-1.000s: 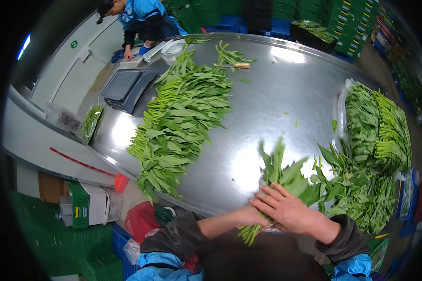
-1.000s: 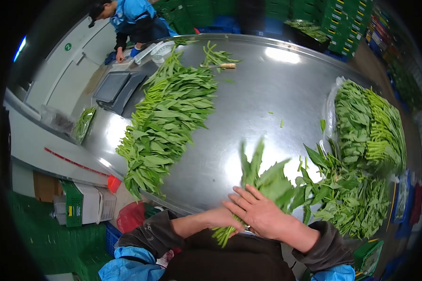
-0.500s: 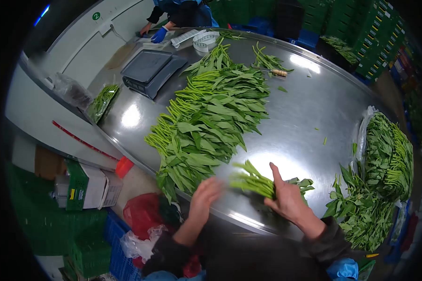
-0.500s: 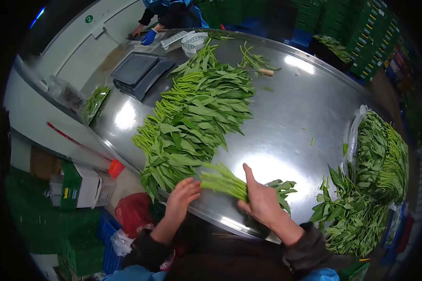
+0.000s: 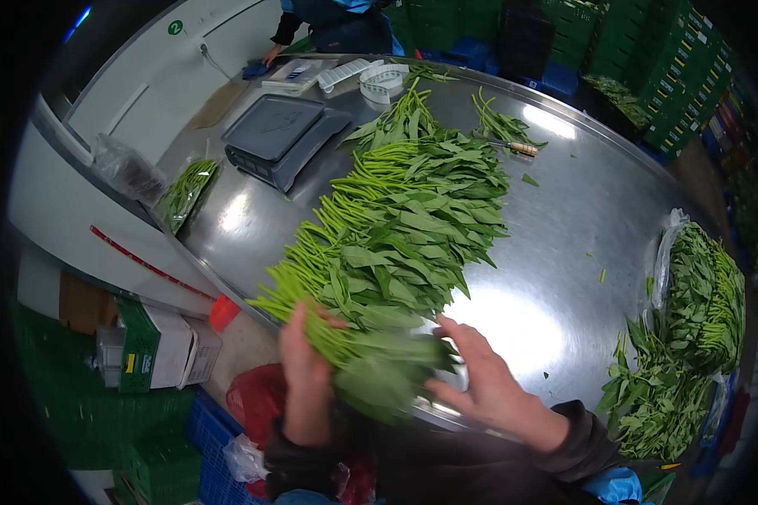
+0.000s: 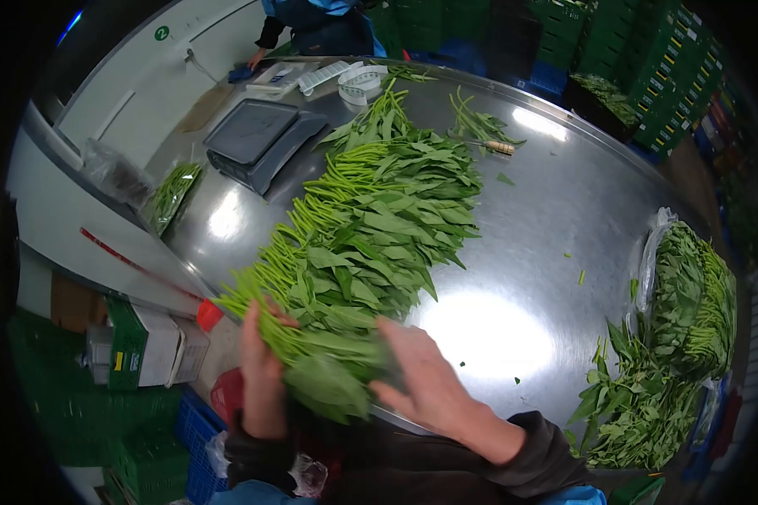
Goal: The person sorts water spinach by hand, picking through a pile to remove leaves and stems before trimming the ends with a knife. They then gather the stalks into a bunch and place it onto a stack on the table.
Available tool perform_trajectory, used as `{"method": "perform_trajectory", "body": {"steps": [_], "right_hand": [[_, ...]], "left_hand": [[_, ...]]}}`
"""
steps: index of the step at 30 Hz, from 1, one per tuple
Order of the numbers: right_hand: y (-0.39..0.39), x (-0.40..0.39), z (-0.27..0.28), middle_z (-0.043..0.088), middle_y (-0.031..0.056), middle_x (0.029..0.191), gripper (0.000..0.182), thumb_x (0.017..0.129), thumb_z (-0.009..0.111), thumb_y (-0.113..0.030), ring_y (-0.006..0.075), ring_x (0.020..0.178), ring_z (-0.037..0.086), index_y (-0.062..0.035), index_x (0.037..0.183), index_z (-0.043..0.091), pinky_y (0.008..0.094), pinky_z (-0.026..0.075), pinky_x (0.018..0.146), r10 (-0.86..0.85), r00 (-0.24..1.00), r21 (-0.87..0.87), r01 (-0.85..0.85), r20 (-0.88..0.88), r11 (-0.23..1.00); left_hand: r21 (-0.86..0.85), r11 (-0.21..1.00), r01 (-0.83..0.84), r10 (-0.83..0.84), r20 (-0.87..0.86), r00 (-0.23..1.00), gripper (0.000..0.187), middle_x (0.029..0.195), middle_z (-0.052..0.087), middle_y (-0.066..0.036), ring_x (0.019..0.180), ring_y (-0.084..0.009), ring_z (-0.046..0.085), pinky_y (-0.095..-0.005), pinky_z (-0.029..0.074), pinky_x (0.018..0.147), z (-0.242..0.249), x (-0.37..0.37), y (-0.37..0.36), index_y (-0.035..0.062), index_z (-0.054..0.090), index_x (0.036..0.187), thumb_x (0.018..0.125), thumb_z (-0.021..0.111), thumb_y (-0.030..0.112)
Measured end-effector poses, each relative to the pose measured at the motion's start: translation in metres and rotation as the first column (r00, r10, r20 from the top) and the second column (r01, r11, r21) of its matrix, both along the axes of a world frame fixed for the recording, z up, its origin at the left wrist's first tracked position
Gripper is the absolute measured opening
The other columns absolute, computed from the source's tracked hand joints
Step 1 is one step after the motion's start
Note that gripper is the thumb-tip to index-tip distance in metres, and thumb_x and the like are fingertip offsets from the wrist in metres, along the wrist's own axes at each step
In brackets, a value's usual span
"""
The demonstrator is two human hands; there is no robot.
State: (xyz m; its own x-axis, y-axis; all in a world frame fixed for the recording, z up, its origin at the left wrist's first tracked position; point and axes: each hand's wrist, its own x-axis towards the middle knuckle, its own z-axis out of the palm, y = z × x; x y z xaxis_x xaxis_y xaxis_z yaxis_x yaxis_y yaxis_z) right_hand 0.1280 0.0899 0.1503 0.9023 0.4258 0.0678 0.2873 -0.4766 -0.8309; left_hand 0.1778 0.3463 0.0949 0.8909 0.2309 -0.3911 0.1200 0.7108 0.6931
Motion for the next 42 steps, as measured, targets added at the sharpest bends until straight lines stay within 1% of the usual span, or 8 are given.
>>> {"method": "perform_trajectory", "body": {"steps": [5,7,10,19,25,35,39,42], "right_hand": [[-0.022,-0.011,-0.045,0.060,0.0138,0.113,0.065,0.081,0.069,-0.017,0.0295,0.104,0.060,-0.0042,0.137,0.037,0.0353,0.045,0.093,-0.092,0.963,0.012,0.098,-0.252,0.995],[-0.017,-0.017,-0.048,0.059,0.0151,0.116,0.059,0.084,0.065,-0.017,0.0308,0.105,0.059,-0.0041,0.135,0.039,0.0364,0.046,0.092,-0.069,0.950,0.009,0.076,-0.304,0.997],[-0.022,-0.023,-0.065,0.056,0.0208,0.117,0.051,0.086,0.060,-0.015,0.0358,0.104,0.057,-0.0008,0.131,0.041,0.0409,0.048,0.087,0.076,0.961,-0.034,-0.088,-0.266,0.996],[-0.045,-0.043,-0.107,0.057,0.0197,0.109,0.047,0.084,0.062,-0.018,0.0389,0.101,0.056,-0.0032,0.125,0.045,0.0463,0.047,0.083,-0.033,0.958,-0.177,-0.019,-0.284,0.984],[-0.038,-0.052,-0.118,0.058,0.0197,0.106,0.047,0.086,0.061,-0.020,0.0392,0.096,0.059,-0.0045,0.127,0.044,0.0474,0.048,0.081,0.073,0.951,-0.205,-0.140,-0.301,0.969],[-0.047,-0.053,-0.109,0.057,0.0213,0.110,0.048,0.085,0.060,-0.020,0.0392,0.097,0.058,-0.0029,0.127,0.044,0.0476,0.047,0.083,0.090,0.934,-0.184,-0.162,-0.345,0.969],[-0.056,-0.057,-0.112,0.065,0.0133,0.095,0.024,0.088,0.056,-0.026,0.0336,0.088,0.062,-0.0091,0.105,0.058,0.0447,0.049,0.073,0.023,0.931,-0.262,-0.126,-0.364,0.957],[-0.060,-0.064,-0.121,0.066,0.0100,0.087,0.020,0.089,0.054,-0.029,0.0322,0.083,0.063,-0.0104,0.094,0.060,0.0434,0.049,0.070,-0.031,0.957,-0.244,-0.042,-0.290,0.969]], "left_hand": [[-0.011,1.000,-0.021,0.022,0.067,0.997,0.026,0.086,0.058,-0.005,0.074,-0.0194,0.058,-0.0368,0.050,0.069,-0.045,0.083,0.094,0.0032,0.054,0.104,0.090,0.062,0.023],[0.443,0.891,-0.101,0.168,-0.114,0.979,0.035,0.097,0.062,-0.007,0.082,-0.0203,0.060,-0.0359,0.051,0.072,-0.102,0.120,0.113,-0.0003,0.056,0.112,0.086,0.067,0.019],[0.699,0.705,-0.118,0.196,-0.032,0.980,0.042,0.106,0.063,-0.011,0.086,-0.0210,0.062,-0.0347,0.051,0.074,-0.180,0.135,0.133,-0.0043,0.057,0.116,0.083,0.070,0.018],[0.399,0.913,0.087,0.030,-0.277,0.960,0.060,0.103,0.063,-0.015,0.084,-0.0267,0.065,-0.0384,0.053,0.072,-0.144,0.106,0.121,-0.0064,0.056,0.114,0.081,0.068,0.043],[0.217,0.951,0.219,-0.162,-0.256,0.953,0.053,0.104,0.064,-0.015,0.086,-0.0287,0.065,-0.0421,0.054,0.074,-0.146,0.124,0.114,-0.0035,0.057,0.113,0.083,0.066,0.040],[0.472,0.874,0.113,0.056,-0.330,0.942,0.051,0.094,0.064,-0.017,0.078,-0.0275,0.065,-0.0420,0.054,0.066,-0.156,0.157,0.096,-0.0064,0.058,0.107,0.078,0.072,0.032],[0.453,0.889,0.066,0.065,-0.267,0.961,0.048,0.091,0.066,-0.013,0.071,-0.0277,0.065,-0.0389,0.054,0.066,-0.162,0.154,0.108,-0.0023,0.060,0.108,0.083,0.065,0.039],[0.643,0.766,0.011,0.204,-0.259,0.944,0.056,0.109,0.061,-0.017,0.089,-0.0290,0.064,-0.0396,0.052,0.076,-0.137,0.143,0.096,-0.0048,0.053,0.118,0.084,0.064,0.039]]}}
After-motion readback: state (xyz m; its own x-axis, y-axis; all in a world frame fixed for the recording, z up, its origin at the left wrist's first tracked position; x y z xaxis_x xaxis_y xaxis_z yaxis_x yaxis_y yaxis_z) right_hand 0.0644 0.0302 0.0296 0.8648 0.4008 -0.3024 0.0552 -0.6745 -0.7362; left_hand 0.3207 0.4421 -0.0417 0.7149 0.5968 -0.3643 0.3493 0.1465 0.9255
